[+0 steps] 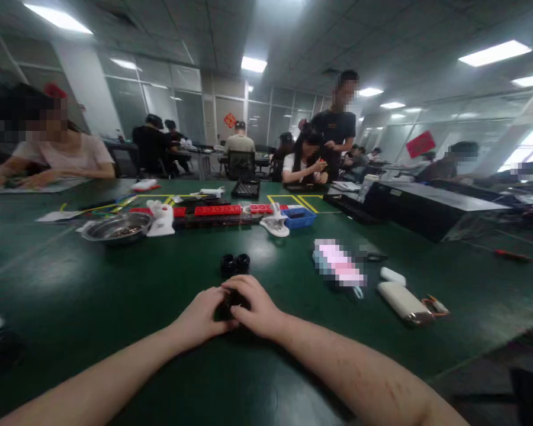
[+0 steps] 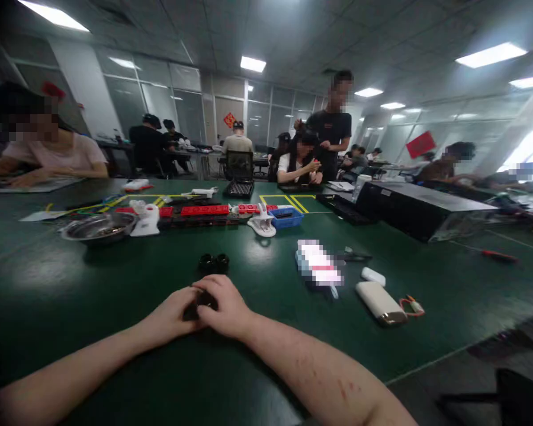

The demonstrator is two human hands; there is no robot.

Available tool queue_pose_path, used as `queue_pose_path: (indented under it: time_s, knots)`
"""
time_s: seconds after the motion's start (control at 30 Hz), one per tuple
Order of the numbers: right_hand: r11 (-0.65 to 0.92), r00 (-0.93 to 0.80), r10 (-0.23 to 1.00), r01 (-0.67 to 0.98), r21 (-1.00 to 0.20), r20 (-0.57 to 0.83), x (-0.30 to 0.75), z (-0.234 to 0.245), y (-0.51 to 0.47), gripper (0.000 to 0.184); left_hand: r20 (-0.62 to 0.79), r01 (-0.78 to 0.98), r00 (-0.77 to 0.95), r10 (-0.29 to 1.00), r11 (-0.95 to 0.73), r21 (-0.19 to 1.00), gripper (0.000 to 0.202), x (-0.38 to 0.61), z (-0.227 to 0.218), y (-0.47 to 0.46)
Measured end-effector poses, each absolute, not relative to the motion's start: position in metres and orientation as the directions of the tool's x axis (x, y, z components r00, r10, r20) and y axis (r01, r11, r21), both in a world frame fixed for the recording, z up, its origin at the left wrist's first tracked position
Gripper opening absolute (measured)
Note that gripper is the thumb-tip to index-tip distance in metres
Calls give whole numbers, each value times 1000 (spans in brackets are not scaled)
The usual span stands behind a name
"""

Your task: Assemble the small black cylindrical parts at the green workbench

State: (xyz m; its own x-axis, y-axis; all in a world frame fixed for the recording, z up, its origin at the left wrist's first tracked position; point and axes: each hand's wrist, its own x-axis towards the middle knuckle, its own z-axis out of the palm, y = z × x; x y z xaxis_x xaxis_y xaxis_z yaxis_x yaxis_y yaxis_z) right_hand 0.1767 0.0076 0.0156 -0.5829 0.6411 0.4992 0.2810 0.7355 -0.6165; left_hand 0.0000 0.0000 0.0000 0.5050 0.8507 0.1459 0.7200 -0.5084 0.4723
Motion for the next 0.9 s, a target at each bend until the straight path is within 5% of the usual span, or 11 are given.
queue_pose_path:
  time_s: [0.3,0.5,0.9]
  knots:
    - [695,-404,718,372,-615,567,178,11,14,34,156,751,409,899,-429,502,36,2,6,-6]
    - [686,-367,727,389,-614,580,177,9,18,31,123,897,99,987,-142,417,34,-8,11,-4]
    - [699,-439,713,380,-606,547,174,9,16,29,-76,843,-351,933,350,409,56,-136,14,-65]
